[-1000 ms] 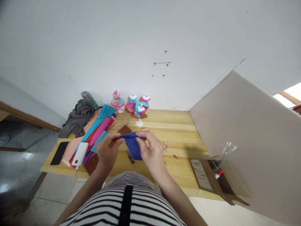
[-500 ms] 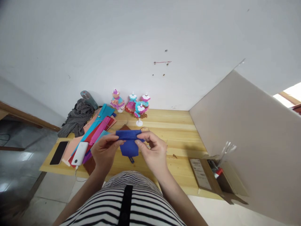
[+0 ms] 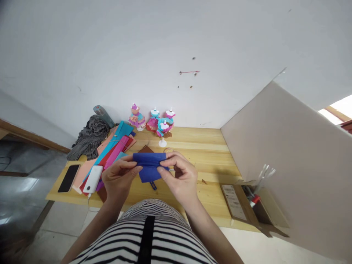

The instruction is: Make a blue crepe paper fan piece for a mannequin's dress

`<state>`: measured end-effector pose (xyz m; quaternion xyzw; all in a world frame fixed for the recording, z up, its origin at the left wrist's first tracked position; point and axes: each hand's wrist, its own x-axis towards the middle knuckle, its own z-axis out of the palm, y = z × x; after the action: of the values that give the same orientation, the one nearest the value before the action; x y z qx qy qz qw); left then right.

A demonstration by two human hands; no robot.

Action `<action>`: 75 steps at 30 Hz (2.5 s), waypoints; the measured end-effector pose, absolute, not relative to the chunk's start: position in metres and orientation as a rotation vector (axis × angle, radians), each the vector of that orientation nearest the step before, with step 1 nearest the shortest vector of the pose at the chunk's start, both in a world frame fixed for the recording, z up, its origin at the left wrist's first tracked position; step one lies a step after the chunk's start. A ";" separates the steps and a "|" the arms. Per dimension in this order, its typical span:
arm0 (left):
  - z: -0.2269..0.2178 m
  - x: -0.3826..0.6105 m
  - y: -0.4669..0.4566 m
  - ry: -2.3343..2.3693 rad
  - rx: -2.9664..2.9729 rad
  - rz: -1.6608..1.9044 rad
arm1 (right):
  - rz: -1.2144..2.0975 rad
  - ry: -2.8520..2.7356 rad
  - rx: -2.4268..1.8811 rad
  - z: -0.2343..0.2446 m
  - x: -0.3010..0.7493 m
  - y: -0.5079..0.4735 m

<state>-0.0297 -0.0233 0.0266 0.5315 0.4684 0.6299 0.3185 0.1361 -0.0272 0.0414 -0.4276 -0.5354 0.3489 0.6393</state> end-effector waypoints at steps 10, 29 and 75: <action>0.041 -0.023 -0.022 1.205 1.037 1.447 | 0.739 -1.234 -1.006 0.034 0.137 -0.029; 0.044 -0.029 -0.022 1.206 1.146 1.532 | 0.765 -1.255 -0.987 0.039 0.139 -0.029; 0.027 -0.033 -0.017 1.266 2.002 1.718 | 0.607 -1.400 -1.156 0.028 0.136 -0.026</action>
<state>-0.0325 -0.0169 0.0273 0.6803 0.4301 0.5837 0.1073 0.1358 -0.0262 0.0280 -0.4938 -0.5977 0.2592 0.5759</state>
